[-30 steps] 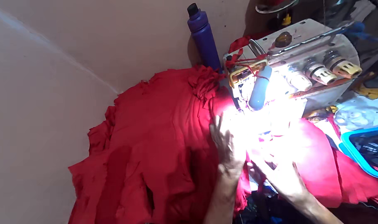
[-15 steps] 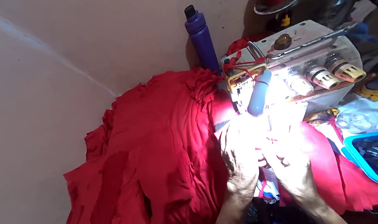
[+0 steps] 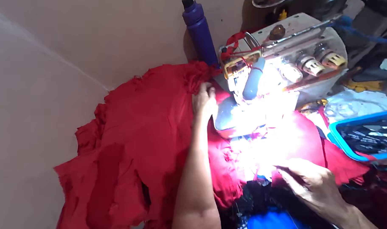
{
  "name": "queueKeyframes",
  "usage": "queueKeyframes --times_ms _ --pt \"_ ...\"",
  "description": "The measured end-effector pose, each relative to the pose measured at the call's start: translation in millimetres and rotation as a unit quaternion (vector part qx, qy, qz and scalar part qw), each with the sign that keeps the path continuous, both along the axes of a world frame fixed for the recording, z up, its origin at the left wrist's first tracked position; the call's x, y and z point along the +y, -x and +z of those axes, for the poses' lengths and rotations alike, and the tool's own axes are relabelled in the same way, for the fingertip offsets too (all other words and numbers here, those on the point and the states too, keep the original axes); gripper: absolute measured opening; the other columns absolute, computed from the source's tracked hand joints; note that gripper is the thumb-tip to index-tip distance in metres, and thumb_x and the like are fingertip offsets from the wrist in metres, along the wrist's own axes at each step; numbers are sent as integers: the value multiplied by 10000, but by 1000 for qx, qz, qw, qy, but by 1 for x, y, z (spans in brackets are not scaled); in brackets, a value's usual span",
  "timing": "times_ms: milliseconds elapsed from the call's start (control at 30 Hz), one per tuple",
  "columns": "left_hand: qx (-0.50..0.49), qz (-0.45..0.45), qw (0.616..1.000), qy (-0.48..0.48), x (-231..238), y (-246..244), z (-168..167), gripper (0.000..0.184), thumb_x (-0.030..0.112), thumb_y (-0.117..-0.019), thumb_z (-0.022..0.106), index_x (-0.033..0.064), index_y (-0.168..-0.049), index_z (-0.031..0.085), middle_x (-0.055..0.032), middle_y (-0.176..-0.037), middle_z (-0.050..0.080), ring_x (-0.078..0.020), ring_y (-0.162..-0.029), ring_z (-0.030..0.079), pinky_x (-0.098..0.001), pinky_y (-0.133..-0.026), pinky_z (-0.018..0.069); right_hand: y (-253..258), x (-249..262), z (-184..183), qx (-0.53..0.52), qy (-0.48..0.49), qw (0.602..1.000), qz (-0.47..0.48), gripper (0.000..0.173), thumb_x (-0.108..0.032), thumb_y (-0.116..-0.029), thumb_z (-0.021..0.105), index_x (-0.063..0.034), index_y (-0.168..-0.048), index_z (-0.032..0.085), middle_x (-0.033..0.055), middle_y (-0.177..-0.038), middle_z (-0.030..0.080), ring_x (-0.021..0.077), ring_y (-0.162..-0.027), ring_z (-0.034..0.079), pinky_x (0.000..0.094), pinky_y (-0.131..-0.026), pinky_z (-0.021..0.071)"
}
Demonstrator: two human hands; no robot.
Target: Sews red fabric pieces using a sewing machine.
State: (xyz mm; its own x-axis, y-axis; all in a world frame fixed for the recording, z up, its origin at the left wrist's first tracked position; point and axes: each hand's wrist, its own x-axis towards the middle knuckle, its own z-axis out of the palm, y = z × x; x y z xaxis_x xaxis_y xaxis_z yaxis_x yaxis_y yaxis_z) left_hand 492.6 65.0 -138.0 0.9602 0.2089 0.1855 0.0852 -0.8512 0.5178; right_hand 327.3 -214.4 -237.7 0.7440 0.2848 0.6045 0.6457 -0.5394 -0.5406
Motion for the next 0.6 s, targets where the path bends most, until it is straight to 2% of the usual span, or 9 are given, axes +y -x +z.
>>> queueKeyframes --times_ms 100,167,233,267,300,367,467,600 --pt "-88 -80 980 158 22 10 -15 363 132 -1073 449 -62 -1366 539 -221 -1340 610 -233 -1224 598 -379 -1043 465 17 -20 -22 -62 80 995 15 298 -331 -998 564 -120 -953 771 110 -876 723 286 -839 677 379 -703 523" --pt "-165 -83 964 192 18 34 -19 333 106 -1059 463 -85 -1301 589 -209 -1298 631 -175 -1188 609 -305 -1025 478 17 -26 -42 -133 134 982 1 261 -336 -1023 541 -151 -1023 725 120 -975 705 314 -924 658 398 -802 505" --pt "-235 -51 959 151 3 78 -24 309 102 -1042 491 -78 -1255 624 -203 -1280 657 -188 -1189 626 -313 -1024 486 15 -27 -59 -204 183 961 -24 199 -316 -1065 485 -180 -1097 627 93 -1070 643 284 -972 588 367 -861 419" --pt "-247 -39 961 122 -6 107 -28 303 117 -1054 499 -68 -1266 611 -204 -1288 651 -216 -1197 625 -341 -1032 487 13 -25 -65 -230 188 954 -37 171 -298 -1073 474 -180 -1104 594 86 -1079 621 274 -971 568 358 -863 398" --pt "-263 -27 959 104 -12 132 -34 285 125 -1052 519 -56 -1245 623 -185 -1251 665 -204 -1158 643 -346 -1007 509 12 -22 -68 -242 183 952 -46 145 -273 -1076 472 -179 -1100 578 82 -1074 600 268 -968 547 354 -866 381" --pt "-286 -15 954 93 -20 173 -49 230 87 -1015 559 -50 -1161 672 -146 -1170 706 -160 -1103 679 -328 -970 551 11 -20 -68 -244 162 956 -35 135 -235 -1066 498 -174 -1103 612 80 -1056 617 266 -973 548 362 -874 373" --pt "-296 -1 949 109 -33 220 -66 176 26 -930 601 -65 -1017 724 -116 -1016 732 -91 -998 688 -238 -914 555 14 -26 -63 -226 124 966 13 159 -177 -1051 550 -158 -1152 671 75 -1018 650 252 -954 558 359 -897 383" --pt "-256 -3 957 136 -46 257 -74 159 22 -910 617 -59 -973 739 -98 -981 735 -53 -984 683 -179 -920 538 24 -35 -56 -204 128 970 38 236 -124 -1044 534 -117 -1209 702 84 -978 701 264 -930 602 369 -888 424"
